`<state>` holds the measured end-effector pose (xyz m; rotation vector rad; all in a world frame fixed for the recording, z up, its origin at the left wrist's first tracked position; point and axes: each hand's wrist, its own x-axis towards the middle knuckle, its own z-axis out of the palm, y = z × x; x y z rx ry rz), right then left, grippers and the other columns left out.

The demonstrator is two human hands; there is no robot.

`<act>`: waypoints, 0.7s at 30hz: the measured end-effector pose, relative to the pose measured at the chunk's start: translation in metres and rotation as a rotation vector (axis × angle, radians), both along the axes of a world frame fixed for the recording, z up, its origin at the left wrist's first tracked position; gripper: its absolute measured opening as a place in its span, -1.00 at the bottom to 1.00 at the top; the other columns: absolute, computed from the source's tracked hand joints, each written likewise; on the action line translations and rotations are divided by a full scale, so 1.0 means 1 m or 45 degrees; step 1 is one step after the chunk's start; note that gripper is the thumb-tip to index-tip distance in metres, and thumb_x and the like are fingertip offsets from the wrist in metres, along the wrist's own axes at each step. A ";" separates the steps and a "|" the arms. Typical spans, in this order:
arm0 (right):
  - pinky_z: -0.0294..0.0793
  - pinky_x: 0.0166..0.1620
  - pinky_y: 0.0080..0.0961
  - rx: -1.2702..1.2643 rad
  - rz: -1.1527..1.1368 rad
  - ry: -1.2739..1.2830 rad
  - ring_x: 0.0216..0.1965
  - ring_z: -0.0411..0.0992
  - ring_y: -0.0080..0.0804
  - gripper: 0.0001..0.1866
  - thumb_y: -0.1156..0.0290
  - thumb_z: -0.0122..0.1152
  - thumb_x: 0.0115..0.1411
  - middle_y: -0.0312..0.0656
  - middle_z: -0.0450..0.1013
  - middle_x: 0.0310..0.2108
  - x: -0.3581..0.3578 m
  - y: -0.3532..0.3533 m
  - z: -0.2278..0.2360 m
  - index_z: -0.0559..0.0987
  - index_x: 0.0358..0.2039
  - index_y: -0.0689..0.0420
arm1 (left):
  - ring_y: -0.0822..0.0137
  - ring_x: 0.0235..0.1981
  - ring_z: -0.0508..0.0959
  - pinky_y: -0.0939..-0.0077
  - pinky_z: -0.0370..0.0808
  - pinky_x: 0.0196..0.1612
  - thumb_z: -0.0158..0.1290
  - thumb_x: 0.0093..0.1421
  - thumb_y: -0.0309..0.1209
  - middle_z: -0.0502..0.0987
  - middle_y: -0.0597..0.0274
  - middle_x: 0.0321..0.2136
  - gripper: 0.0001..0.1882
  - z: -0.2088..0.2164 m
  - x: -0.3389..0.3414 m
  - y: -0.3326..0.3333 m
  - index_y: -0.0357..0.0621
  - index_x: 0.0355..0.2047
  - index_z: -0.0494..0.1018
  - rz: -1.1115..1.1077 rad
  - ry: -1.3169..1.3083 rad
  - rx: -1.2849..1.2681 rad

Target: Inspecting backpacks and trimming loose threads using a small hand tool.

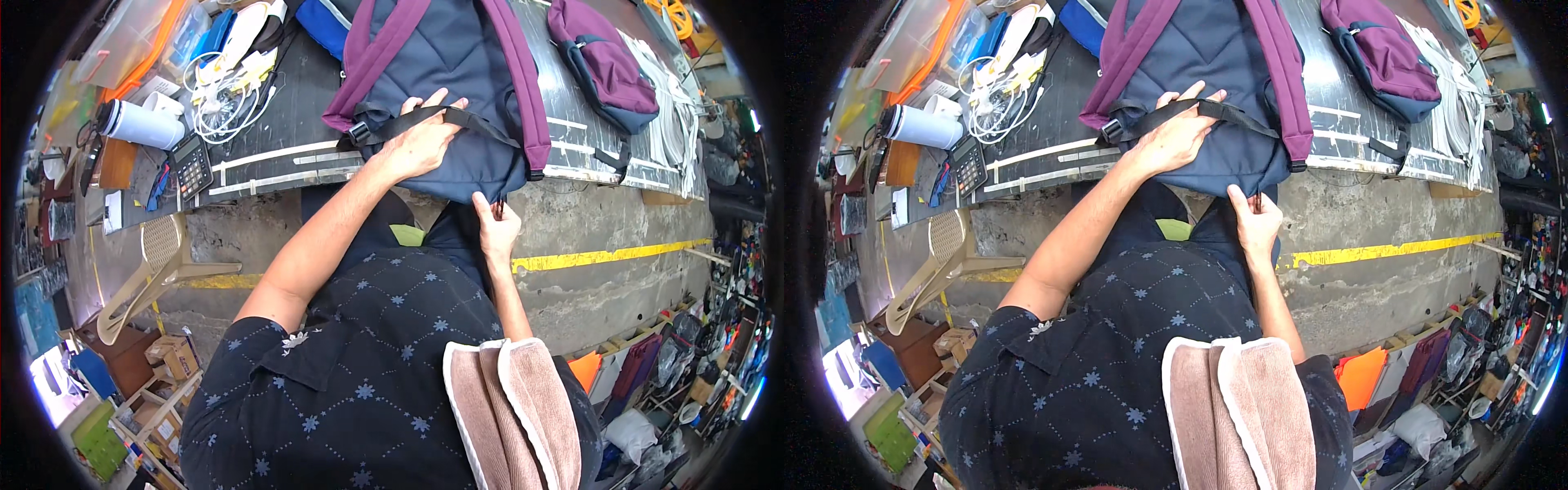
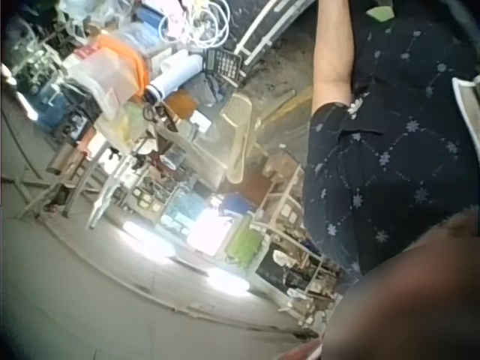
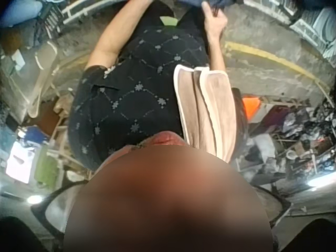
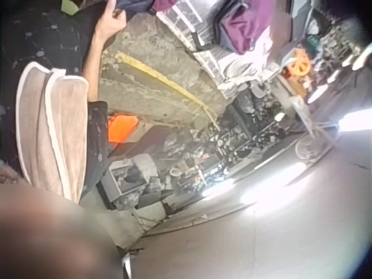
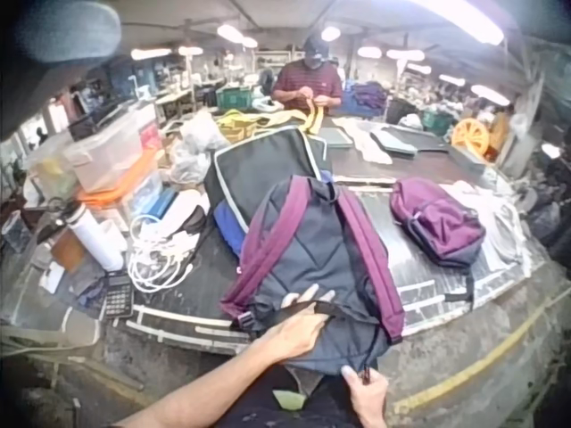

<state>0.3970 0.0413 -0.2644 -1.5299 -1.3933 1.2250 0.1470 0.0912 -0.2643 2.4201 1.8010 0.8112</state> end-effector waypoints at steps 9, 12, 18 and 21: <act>0.30 -0.45 -0.67 -0.154 -0.125 0.606 -0.55 0.35 -0.72 -0.76 0.37 0.57 0.29 -0.48 0.50 -0.50 0.001 0.011 -0.043 0.60 -0.36 0.05 | 0.01 0.03 0.61 0.21 0.43 0.18 0.18 0.32 -0.50 0.64 0.09 0.04 -0.72 0.011 -0.005 -0.009 0.02 0.00 0.72 -0.310 -0.400 0.019; 0.30 -0.44 -0.71 -0.206 -0.113 0.681 -0.53 0.36 -0.75 -0.77 0.45 0.53 0.30 -0.50 0.48 -0.46 -0.001 0.011 -0.016 0.55 -0.32 0.00 | 0.06 -0.30 0.56 0.23 0.51 -0.06 0.20 0.30 -0.49 0.64 0.13 -0.19 -0.72 0.046 0.009 -0.020 -0.01 0.01 0.71 -0.362 -0.576 -0.192; 0.22 -0.42 -0.72 -0.077 0.028 0.665 -0.49 0.29 -0.79 -0.76 0.48 0.49 0.34 -0.56 0.43 -0.45 0.002 0.016 0.001 0.53 -0.34 -0.03 | 0.09 -0.26 0.65 0.17 0.56 -0.20 0.31 0.22 -0.37 0.62 0.20 -0.32 -0.76 0.071 0.019 -0.024 -0.08 -0.10 0.69 -0.505 -0.546 -0.014; 0.20 -0.41 -0.69 -0.025 0.009 0.597 -0.48 0.27 -0.80 -0.78 0.48 0.46 0.36 -0.58 0.43 -0.44 -0.002 0.014 0.010 0.55 -0.34 -0.02 | 0.09 -0.33 0.63 0.23 0.55 -0.22 0.29 0.24 -0.38 0.61 0.19 -0.33 -0.84 0.075 0.021 -0.024 -0.11 -0.19 0.66 -0.489 -0.432 -0.013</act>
